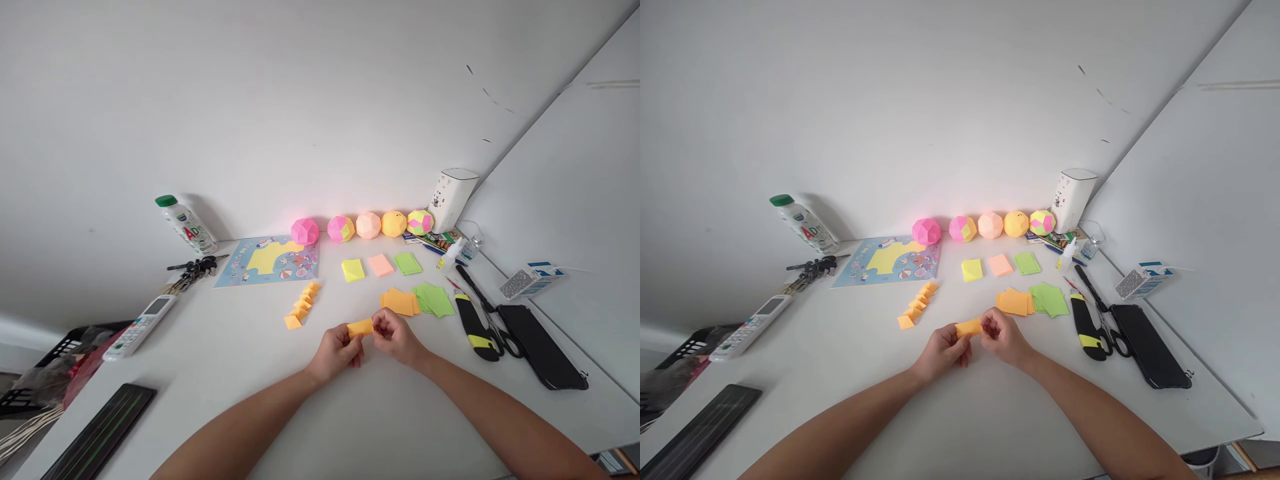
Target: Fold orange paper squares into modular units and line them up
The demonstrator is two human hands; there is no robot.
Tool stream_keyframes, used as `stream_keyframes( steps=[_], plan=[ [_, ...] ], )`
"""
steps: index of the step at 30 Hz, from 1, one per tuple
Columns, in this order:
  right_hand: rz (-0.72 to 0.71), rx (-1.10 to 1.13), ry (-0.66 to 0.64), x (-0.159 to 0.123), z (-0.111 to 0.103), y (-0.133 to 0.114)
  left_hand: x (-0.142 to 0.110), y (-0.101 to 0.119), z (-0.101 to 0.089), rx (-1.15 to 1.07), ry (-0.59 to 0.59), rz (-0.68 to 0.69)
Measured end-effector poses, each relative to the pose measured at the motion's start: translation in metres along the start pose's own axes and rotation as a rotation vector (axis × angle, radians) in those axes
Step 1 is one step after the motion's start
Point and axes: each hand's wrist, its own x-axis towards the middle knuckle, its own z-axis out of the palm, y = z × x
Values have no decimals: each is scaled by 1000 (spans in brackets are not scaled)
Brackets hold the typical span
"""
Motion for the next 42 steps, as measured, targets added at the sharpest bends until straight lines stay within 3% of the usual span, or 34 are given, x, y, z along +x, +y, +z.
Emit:
stream_keyframes(
  steps=[5,12,18,28,34,42],
  plan=[
    [-14,55,46,3,-7,-4,1,4,1,-44,26,-19],
    [98,111,-139,0,-1,-1,1,2,0,-46,-25,-7],
    [144,185,-52,4,-7,1,1,1,-2,-82,-24,-2],
    [157,189,-70,4,-7,1,-1,3,-3,-138,-13,10],
    [115,191,-121,4,-5,-1,-1,3,-2,-75,-63,51],
    [134,212,-101,3,-5,-1,0,-1,-2,-79,-29,36]
  ],
)
